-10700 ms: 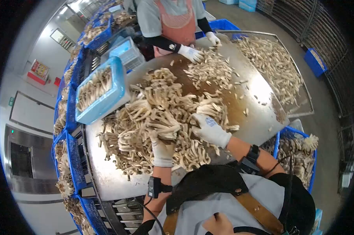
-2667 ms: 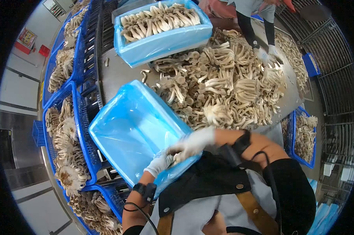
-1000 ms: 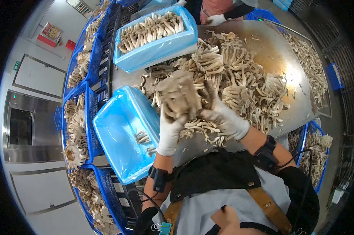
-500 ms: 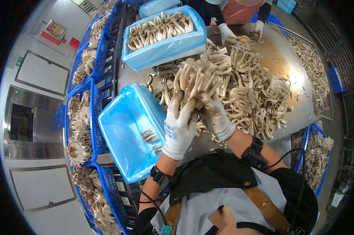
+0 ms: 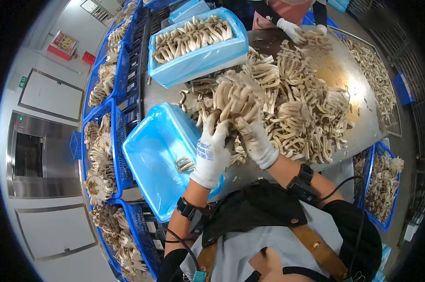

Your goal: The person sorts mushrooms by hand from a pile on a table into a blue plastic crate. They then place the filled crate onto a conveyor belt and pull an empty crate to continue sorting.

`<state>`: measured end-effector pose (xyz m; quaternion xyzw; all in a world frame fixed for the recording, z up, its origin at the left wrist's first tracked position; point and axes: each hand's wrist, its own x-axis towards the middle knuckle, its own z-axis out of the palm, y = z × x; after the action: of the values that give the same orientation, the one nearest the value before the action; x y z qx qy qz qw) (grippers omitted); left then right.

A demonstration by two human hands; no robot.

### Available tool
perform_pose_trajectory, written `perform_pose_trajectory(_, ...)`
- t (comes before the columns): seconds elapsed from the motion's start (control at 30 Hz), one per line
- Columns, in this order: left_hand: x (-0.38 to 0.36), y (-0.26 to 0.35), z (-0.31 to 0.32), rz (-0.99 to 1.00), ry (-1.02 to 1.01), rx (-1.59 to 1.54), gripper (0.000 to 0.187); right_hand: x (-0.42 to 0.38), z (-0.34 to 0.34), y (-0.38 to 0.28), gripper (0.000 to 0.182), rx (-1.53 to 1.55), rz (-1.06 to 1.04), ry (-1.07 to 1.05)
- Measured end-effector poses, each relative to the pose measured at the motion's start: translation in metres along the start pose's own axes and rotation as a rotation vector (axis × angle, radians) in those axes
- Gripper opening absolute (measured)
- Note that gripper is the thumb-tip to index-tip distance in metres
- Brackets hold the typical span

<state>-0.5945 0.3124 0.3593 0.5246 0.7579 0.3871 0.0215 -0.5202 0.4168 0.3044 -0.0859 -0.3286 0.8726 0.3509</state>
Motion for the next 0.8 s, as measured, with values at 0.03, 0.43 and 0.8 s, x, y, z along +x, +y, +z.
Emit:
perform_pose_trajectory(0.03, 0.0, -0.002, 0.001, 0.046, 0.018, 0.031, 0.038, 0.0, -0.003, 0.004, 0.065, -0.004, 0.016, 0.019)
perform_pose_trajectory(0.43, 0.01, -0.003, -0.005, -0.046, 0.074, -0.249, 0.063, 0.014, -0.037, -0.022, 0.07, 0.024, 0.077, -0.174)
perform_pose_trajectory(0.8, 0.018, 0.01, -0.003, -0.18, -0.128, -0.416, 0.031, 0.016, -0.037, -0.006, 0.086, -0.088, -0.127, -0.001)
